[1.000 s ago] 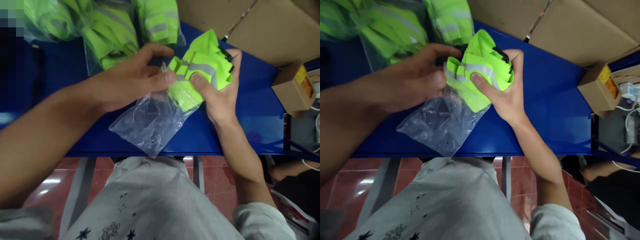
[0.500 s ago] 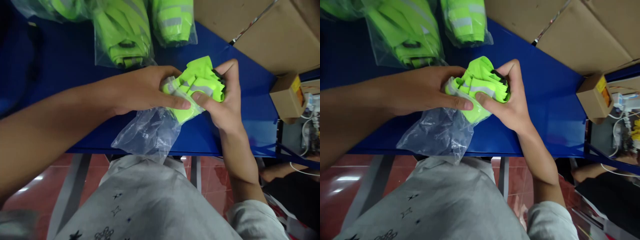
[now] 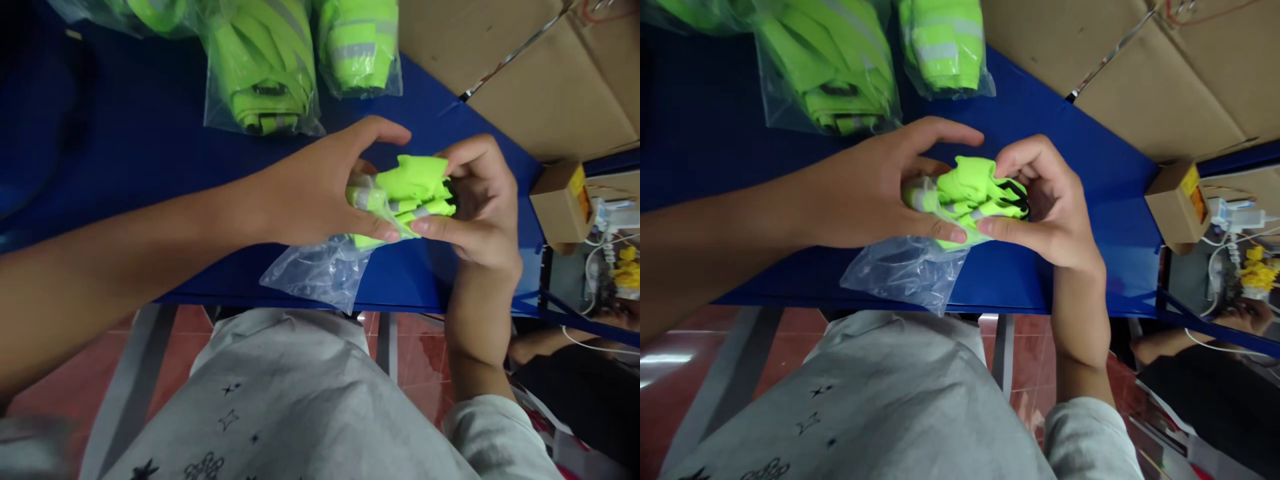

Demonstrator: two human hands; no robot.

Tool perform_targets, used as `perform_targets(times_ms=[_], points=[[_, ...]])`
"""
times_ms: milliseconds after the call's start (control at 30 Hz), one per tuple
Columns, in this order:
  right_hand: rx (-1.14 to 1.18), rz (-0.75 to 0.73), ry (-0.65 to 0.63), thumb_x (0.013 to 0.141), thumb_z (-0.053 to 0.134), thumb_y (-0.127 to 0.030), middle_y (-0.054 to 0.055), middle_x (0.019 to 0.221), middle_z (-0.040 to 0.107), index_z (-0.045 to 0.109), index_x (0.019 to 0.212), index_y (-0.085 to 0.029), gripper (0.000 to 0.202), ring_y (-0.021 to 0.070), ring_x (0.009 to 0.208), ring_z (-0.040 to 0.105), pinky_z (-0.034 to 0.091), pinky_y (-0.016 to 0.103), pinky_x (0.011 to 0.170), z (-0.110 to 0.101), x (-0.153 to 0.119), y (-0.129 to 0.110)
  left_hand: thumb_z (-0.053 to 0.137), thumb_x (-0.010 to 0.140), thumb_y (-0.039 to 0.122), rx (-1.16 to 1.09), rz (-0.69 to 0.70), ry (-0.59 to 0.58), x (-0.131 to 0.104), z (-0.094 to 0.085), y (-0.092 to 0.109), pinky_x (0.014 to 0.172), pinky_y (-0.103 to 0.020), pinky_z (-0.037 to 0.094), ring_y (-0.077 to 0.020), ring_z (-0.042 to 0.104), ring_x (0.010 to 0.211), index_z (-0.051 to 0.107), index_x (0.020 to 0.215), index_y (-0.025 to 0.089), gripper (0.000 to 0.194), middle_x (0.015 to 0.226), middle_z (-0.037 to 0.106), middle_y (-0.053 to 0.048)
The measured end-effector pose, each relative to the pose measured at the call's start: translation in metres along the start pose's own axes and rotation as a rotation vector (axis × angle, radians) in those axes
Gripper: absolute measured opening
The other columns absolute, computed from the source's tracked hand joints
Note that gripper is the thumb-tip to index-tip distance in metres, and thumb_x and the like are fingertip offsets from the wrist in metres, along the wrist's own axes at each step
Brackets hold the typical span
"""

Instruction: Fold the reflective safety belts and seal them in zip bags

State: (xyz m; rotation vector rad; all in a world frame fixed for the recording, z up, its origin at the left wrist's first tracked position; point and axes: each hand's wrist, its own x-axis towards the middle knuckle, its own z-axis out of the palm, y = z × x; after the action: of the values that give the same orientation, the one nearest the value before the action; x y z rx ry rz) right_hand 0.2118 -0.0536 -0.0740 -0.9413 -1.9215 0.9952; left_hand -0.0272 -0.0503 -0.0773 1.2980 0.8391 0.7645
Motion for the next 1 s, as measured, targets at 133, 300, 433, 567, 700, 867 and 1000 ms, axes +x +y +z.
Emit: perform_targets(times_ms=[133,300,433,567,700,867,1000], points=[[-0.040,-0.057,-0.106,0.051,0.097,-0.018,0.000,0.094,0.076,0.074,0.105,-0.040,0.063,0.0229,0.074,0.069,0.059,0.037,0.060,-0.012,0.001,-0.004,0.101,0.049,0.007,0.125,0.093,-0.017,-0.011,0.006,0.001,0.094,-0.049,0.059,-0.0309,0.078,0.094,0.056,0.148,0.027,0.110,0.097,0.077,-0.001],[-0.172,-0.166,-0.017,0.057,0.090,-0.019,0.004,0.096,0.080,0.075,0.105,-0.044,0.056,0.0300,0.086,0.073,0.064,0.048,0.076,-0.008,-0.001,-0.022,0.100,0.058,0.013,0.136,0.282,-0.009,-0.020,0.008,-0.001,0.098,-0.047,0.058,-0.0324,0.075,0.112,0.050,0.150,0.023,0.105,0.117,0.075,-0.006],[-0.299,-0.313,0.074,0.063,0.087,-0.036,0.001,0.082,0.077,0.072,0.106,-0.050,0.048,0.0297,0.069,0.070,0.062,0.052,0.068,-0.006,-0.005,-0.029,0.105,0.049,0.040,0.136,0.242,0.050,-0.019,0.007,-0.006,0.096,-0.048,0.058,-0.0388,0.072,0.117,0.059,0.138,0.028,0.102,0.124,0.074,-0.007],[-0.322,-0.278,0.001,0.067,0.083,-0.024,0.002,0.092,0.081,0.075,0.112,-0.046,0.051,0.0314,0.078,0.074,0.063,0.054,0.075,-0.004,-0.007,-0.028,0.098,0.066,0.046,0.289,0.262,-0.022,-0.018,0.009,-0.014,0.088,-0.045,0.056,-0.0355,0.076,0.101,0.069,0.114,0.028,0.059,0.110,0.079,-0.003],[-0.265,-0.279,-0.026,0.068,0.082,-0.009,0.003,0.109,0.082,0.077,0.120,-0.033,0.058,0.0292,0.099,0.075,0.063,0.049,0.088,0.003,-0.009,-0.030,0.095,0.070,0.039,0.283,0.297,0.022,-0.020,0.013,-0.016,0.085,-0.037,0.057,-0.0304,0.077,0.097,0.069,0.100,0.028,0.041,0.101,0.078,-0.001],[-0.413,-0.305,-0.063,0.083,0.078,-0.006,0.004,0.119,0.079,0.078,0.117,-0.027,0.040,0.0264,0.112,0.073,0.061,0.047,0.100,0.013,-0.013,-0.045,0.082,0.086,0.043,0.526,0.359,0.051,-0.025,0.014,-0.012,0.080,-0.032,0.057,-0.0255,0.078,0.095,0.065,0.113,0.023,0.038,0.100,0.077,0.001],[-0.620,-0.274,-0.002,0.089,0.077,-0.007,0.002,0.121,0.069,0.078,0.105,-0.028,0.026,0.0224,0.114,0.068,0.060,0.041,0.097,0.021,-0.019,-0.055,0.067,0.098,0.038,0.668,0.526,0.132,-0.025,0.015,-0.016,0.088,-0.030,0.059,-0.0230,0.076,0.109,0.063,0.123,0.022,0.030,0.121,0.076,0.000]])
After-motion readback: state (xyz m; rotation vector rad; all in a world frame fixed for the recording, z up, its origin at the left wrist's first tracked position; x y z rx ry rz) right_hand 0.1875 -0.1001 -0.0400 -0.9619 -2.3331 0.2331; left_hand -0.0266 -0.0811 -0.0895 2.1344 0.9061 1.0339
